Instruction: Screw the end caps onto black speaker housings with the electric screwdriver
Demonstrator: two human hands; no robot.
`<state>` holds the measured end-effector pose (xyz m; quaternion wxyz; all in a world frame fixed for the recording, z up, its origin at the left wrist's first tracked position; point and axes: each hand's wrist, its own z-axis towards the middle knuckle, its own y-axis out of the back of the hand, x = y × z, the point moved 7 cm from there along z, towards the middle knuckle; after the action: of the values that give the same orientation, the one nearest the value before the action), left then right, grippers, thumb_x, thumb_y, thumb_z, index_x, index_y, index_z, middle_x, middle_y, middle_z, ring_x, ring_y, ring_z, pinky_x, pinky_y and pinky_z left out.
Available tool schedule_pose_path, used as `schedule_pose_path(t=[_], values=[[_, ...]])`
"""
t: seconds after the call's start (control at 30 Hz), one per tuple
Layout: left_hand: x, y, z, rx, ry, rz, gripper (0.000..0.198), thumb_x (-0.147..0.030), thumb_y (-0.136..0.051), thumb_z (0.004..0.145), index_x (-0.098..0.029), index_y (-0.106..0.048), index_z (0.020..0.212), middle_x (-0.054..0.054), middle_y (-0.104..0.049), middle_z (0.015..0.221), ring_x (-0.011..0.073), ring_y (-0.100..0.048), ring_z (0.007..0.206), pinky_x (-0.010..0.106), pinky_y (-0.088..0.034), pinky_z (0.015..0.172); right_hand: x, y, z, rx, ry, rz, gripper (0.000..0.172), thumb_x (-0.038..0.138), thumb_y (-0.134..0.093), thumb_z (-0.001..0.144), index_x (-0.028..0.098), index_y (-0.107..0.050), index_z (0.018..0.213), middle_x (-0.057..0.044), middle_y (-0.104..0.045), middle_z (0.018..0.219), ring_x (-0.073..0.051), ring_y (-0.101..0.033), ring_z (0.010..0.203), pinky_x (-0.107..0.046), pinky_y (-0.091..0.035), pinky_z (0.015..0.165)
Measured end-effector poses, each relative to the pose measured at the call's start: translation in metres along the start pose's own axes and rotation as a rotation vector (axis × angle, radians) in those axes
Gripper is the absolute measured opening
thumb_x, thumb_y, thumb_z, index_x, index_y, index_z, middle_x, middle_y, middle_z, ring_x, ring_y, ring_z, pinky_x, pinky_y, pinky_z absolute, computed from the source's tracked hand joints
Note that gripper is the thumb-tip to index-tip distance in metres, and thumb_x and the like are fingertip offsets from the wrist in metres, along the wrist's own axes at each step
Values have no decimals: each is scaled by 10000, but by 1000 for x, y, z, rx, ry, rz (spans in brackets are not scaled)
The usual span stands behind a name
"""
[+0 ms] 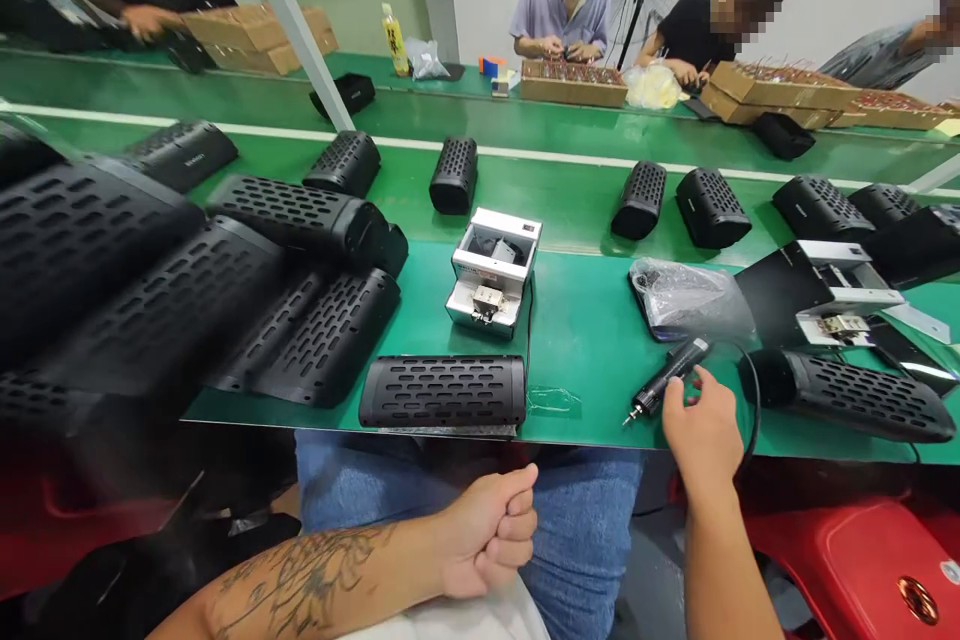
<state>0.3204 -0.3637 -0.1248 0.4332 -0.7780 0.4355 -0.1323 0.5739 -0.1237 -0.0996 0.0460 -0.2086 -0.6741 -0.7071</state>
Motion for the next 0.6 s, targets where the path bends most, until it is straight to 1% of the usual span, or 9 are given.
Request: schedule_pose_path(t=[0.07, 0.13, 0.2, 0.23, 0.27, 0.3, 0.4, 0.5, 0.6], values=[[-58, -30, -36, -17, -186, 186, 695, -757, -678, 1072, -245, -359, 728, -86, -285, 581, 87, -149, 465, 207, -173, 448, 3, -6, 21, 136, -92, -11, 918, 738, -447, 1048, 168, -487, 1765, -257, -736, 1530, -512, -737, 1402, -724, -576, 1206], [-154, -60, -68, -165, -560, 504, 719, -855, -537, 1093, -254, -391, 726, -61, -335, 587, 108, -248, 486, 246, -272, 488, 10, -13, 31, 200, -125, -7, 1076, 839, -425, 1019, 120, -384, 1819, -317, -744, 1487, -581, -736, 1383, -779, -566, 1173], [-258, -93, -101, -488, -998, 1035, 720, -774, -421, 1175, -242, -447, 690, -7, -435, 620, 135, -407, 557, 287, -375, 568, 16, -20, 33, 238, -157, -6, 1198, 907, -420, 990, 99, -255, 1858, -365, -716, 1512, -618, -714, 1413, -801, -560, 1158], [-300, -110, -110, -695, -1142, 1340, 707, -707, -394, 1207, -230, -486, 694, 23, -504, 666, 156, -493, 632, 306, -430, 636, 17, -23, 33, 246, -169, 0, 1244, 928, -437, 973, 97, -199, 1868, -378, -698, 1536, -624, -702, 1434, -803, -559, 1158], [-334, -121, -110, -912, -1167, 1640, 698, -628, -338, 1238, -216, -542, 714, 54, -576, 718, 181, -570, 711, 324, -470, 707, 18, -25, 33, 252, -176, 8, 1279, 938, -467, 956, 99, -163, 1872, -381, -687, 1552, -626, -691, 1452, -801, -558, 1165], [-360, -125, -102, -1079, -1082, 1899, 674, -539, -308, 1255, -197, -614, 762, 81, -646, 778, 203, -638, 791, 331, -499, 771, 17, -27, 33, 258, -181, 20, 1302, 936, -505, 940, 98, -149, 1871, -383, -682, 1561, -627, -683, 1465, -798, -555, 1173], [-397, -112, -71, -1137, -928, 2110, 444, -346, -520, 1185, -134, -769, 884, 135, -754, 881, 243, -726, 890, 329, -517, 820, 10, -32, 34, 263, -198, 71, 1293, 879, -606, 903, 91, -210, 1849, -389, -679, 1561, -634, -676, 1470, -796, -545, 1189], [-389, -90, -52, -1099, -900, 2202, 361, -251, -553, 1132, -88, -826, 959, 193, -787, 992, 278, -756, 955, 357, -542, 859, -2, -34, 37, 227, -223, 167, 1140, 788, -672, 869, 112, -417, 1751, -365, -733, 1469, -627, -719, 1385, -799, -548, 1171], [-375, -75, -52, -1045, -953, 2291, 421, -297, -507, 1155, -63, -843, 1056, 232, -773, 1092, 313, -752, 1004, 407, -556, 903, -8, -34, 37, 149, -232, 347, 792, 688, -727, 802, 192, -679, 1419, -244, -803, 1201, -560, -761, 1230, -749, -576, 1136]])
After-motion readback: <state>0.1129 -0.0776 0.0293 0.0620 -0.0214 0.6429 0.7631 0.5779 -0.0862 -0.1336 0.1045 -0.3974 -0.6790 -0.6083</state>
